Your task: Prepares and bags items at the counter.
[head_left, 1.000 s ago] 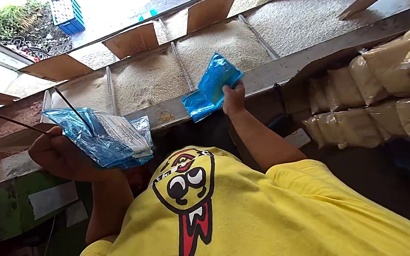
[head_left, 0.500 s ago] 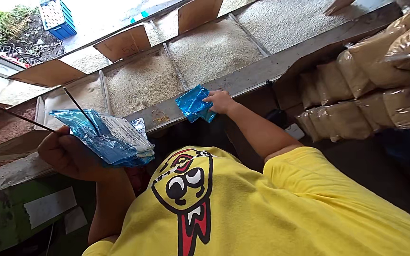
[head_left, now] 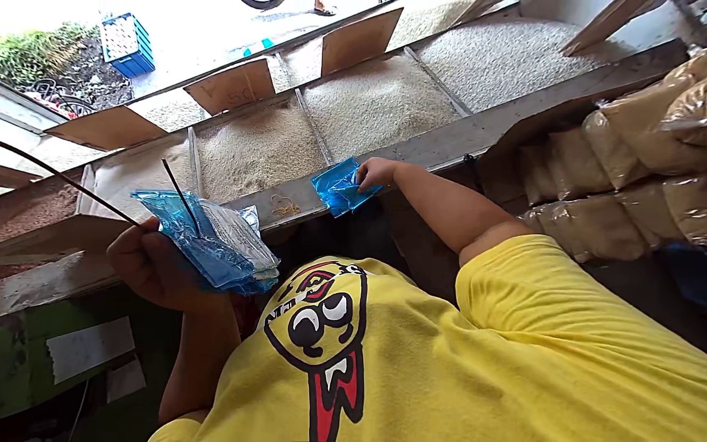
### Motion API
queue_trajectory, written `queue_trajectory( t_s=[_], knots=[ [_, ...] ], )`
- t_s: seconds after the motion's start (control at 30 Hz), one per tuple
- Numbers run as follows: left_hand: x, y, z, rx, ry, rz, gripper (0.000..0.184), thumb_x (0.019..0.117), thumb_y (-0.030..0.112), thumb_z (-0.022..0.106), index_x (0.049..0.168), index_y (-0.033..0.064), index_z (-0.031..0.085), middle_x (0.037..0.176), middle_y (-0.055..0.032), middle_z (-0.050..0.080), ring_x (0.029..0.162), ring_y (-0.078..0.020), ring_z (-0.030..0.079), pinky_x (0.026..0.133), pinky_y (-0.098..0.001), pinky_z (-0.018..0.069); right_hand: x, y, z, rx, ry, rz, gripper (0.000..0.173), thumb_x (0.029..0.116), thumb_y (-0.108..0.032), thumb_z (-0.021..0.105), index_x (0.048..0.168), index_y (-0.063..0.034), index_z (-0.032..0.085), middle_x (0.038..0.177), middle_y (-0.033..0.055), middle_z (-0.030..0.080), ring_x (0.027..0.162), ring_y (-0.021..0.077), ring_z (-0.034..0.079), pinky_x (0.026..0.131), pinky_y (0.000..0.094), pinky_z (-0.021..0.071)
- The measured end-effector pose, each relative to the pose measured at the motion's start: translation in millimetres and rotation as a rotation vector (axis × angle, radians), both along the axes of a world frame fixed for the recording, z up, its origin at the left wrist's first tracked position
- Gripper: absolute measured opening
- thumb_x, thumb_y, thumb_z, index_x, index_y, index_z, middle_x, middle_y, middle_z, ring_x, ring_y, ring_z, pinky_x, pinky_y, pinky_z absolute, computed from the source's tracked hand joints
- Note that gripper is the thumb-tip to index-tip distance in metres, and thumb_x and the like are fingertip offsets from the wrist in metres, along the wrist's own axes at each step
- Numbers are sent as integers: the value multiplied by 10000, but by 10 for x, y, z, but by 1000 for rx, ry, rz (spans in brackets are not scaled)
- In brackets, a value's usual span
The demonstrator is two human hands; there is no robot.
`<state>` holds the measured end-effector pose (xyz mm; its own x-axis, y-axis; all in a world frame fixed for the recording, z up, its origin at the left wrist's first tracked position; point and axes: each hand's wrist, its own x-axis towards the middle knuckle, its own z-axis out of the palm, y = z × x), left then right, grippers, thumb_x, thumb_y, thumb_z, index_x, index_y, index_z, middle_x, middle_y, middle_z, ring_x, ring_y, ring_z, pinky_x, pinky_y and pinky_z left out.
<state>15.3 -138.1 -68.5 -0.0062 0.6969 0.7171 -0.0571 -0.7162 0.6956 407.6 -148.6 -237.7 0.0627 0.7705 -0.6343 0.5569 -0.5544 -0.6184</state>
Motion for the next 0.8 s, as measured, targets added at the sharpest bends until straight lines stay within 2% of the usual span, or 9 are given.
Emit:
queue_trajectory(
  t_s=[0.1,0.17,0.23,0.3,0.53,0.6,0.67,0.73,0.8],
  knots=[
    [-13,-25,-4,-8,-10,-4,204,1081,98,458,1193,149,621,1095,153,670,993,44,623,867,-161,520,-90,6,33,-95,159,-298,221,899,-2,735,1106,35,664,1030,175,660,875,212,611,820,399,523],
    [-5,-35,-11,-2,-24,-19,201,1078,90,460,1193,147,615,1099,141,671,996,37,625,873,-167,524,-69,44,-49,-92,114,-296,234,898,-22,751,1117,20,678,1058,183,672,913,234,630,852,429,529],
    [-8,-43,-28,-5,-36,-31,202,1077,88,463,1195,145,617,1086,139,670,982,36,626,860,-167,527,-16,72,-137,1,1,-103,225,927,-78,751,1119,30,703,1095,219,692,1020,309,656,956,526,503],
    [-24,-52,-40,-13,-32,-39,212,1078,90,460,1199,149,624,1084,137,675,979,33,629,855,-168,532,16,82,-145,135,-83,54,217,1012,-113,639,1169,33,674,1141,234,684,1108,357,649,1016,581,469],
    [-10,-63,-61,-13,13,-12,203,1089,107,446,1203,155,607,1099,132,658,980,36,616,861,-169,521,-79,157,281,447,-453,22,342,1132,-192,324,1342,15,497,1108,294,668,1056,489,677,902,635,529],
    [21,-72,-48,-18,-1,-25,204,1084,100,451,1199,153,612,1081,136,659,953,43,616,837,-159,526,-67,225,511,391,-361,8,393,1117,-253,373,1371,20,496,1087,286,663,1043,465,666,910,629,509],
    [42,-72,-42,-21,-12,-56,200,1083,106,458,1198,155,615,1070,135,662,936,43,621,824,-157,531,-62,266,796,278,-179,32,455,1038,-227,560,1403,32,483,1168,290,645,1091,435,641,948,629,489],
    [66,-73,-35,-25,-10,-81,196,1085,118,462,1192,167,619,1058,140,664,923,43,626,810,-155,537,-121,263,1130,254,-131,130,463,907,-32,693,1338,42,542,1143,263,653,1042,392,653,921,598,513],
    [94,-87,-17,-28,5,-113,204,1090,139,463,1202,192,625,1080,155,664,945,51,623,822,-147,532,-199,235,1472,321,-103,183,331,876,2,739,1193,25,648,1020,189,683,915,290,664,853,513,537]
  ],
)
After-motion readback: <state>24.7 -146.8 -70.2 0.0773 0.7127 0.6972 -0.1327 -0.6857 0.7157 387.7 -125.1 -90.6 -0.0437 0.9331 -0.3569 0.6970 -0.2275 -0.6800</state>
